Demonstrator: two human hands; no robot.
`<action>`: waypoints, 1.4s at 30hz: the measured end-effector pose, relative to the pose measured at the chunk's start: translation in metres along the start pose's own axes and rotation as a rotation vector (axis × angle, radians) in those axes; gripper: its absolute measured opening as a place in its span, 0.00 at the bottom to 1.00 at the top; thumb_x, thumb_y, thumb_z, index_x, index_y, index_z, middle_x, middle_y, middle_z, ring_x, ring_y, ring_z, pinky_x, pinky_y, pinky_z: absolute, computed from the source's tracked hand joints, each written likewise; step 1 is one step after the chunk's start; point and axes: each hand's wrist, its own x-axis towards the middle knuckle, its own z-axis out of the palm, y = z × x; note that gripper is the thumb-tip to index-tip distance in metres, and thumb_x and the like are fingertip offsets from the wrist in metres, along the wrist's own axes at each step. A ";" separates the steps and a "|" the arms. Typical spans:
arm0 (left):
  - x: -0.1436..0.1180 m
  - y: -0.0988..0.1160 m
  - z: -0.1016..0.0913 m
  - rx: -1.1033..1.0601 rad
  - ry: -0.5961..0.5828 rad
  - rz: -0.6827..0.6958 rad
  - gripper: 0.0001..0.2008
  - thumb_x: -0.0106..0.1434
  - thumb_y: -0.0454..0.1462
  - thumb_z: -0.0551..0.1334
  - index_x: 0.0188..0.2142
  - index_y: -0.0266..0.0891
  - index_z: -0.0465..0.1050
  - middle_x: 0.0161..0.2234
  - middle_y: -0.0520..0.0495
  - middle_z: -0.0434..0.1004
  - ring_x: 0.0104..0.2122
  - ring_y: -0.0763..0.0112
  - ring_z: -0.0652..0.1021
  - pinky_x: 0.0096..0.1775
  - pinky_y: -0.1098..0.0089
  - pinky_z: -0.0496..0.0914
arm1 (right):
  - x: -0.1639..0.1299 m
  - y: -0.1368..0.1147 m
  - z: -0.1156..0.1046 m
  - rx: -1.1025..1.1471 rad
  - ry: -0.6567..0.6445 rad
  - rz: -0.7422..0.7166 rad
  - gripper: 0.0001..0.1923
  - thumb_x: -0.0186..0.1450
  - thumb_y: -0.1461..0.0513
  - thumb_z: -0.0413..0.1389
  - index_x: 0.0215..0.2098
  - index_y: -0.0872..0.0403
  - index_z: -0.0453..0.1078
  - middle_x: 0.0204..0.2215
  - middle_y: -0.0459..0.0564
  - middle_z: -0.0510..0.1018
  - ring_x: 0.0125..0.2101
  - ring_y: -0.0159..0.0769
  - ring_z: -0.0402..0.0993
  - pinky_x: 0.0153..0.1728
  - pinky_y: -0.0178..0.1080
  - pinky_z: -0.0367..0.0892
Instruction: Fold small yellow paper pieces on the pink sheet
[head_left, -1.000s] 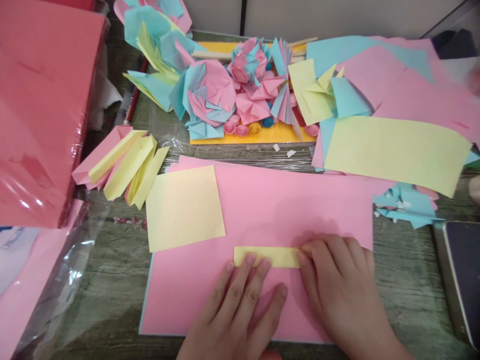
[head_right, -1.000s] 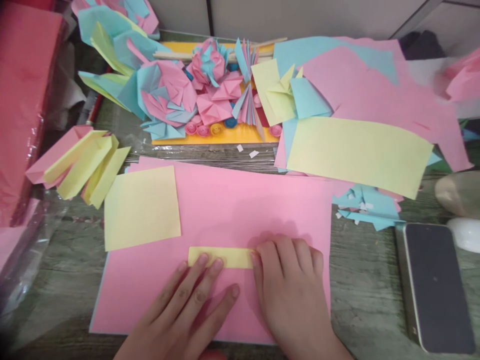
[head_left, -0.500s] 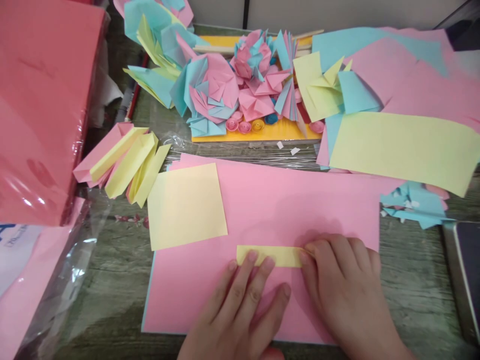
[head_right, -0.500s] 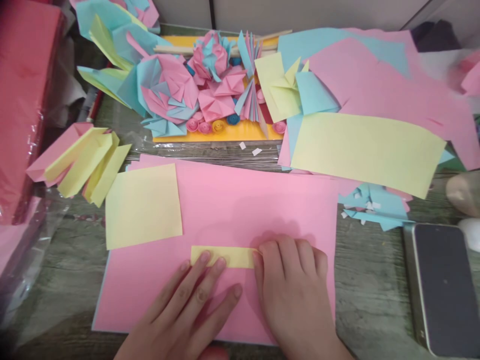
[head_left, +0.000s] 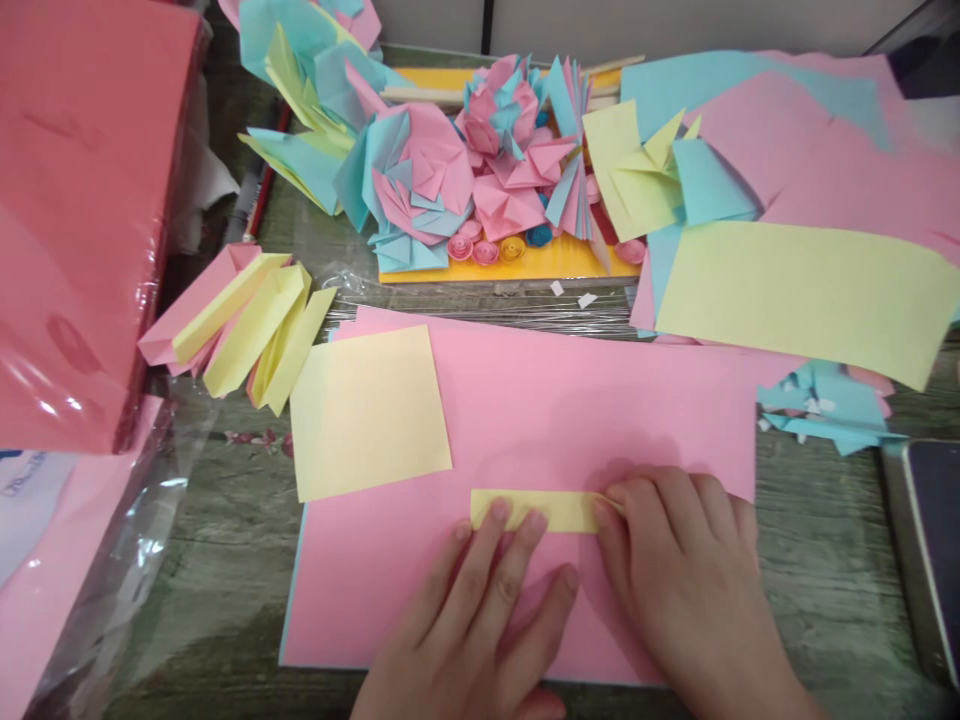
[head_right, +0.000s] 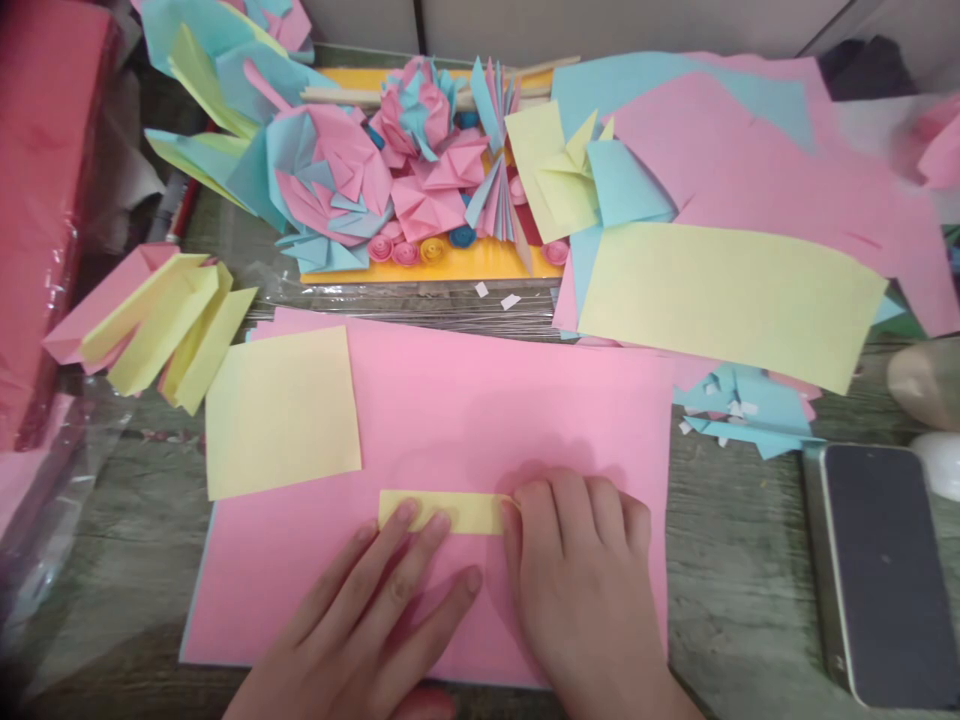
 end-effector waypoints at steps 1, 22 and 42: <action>0.000 0.000 0.000 0.000 0.003 0.002 0.35 0.58 0.59 0.49 0.60 0.46 0.51 0.59 0.43 0.56 0.59 0.52 0.54 0.57 0.56 0.45 | 0.000 0.000 0.000 -0.003 0.002 -0.002 0.10 0.65 0.62 0.46 0.27 0.54 0.63 0.27 0.52 0.68 0.30 0.40 0.58 0.32 0.43 0.52; 0.000 0.010 0.005 -0.004 0.050 -0.096 0.38 0.54 0.62 0.50 0.59 0.49 0.52 0.61 0.42 0.51 0.60 0.47 0.50 0.56 0.47 0.45 | 0.001 -0.001 0.001 -0.029 0.024 -0.026 0.09 0.64 0.62 0.46 0.27 0.54 0.62 0.26 0.51 0.68 0.29 0.39 0.58 0.31 0.43 0.52; 0.002 0.008 0.001 0.008 0.020 -0.076 0.33 0.58 0.60 0.45 0.58 0.51 0.53 0.63 0.45 0.46 0.60 0.47 0.49 0.55 0.40 0.38 | -0.011 0.010 -0.016 0.297 0.151 -0.024 0.06 0.62 0.61 0.51 0.36 0.56 0.64 0.29 0.52 0.69 0.33 0.40 0.64 0.34 0.46 0.61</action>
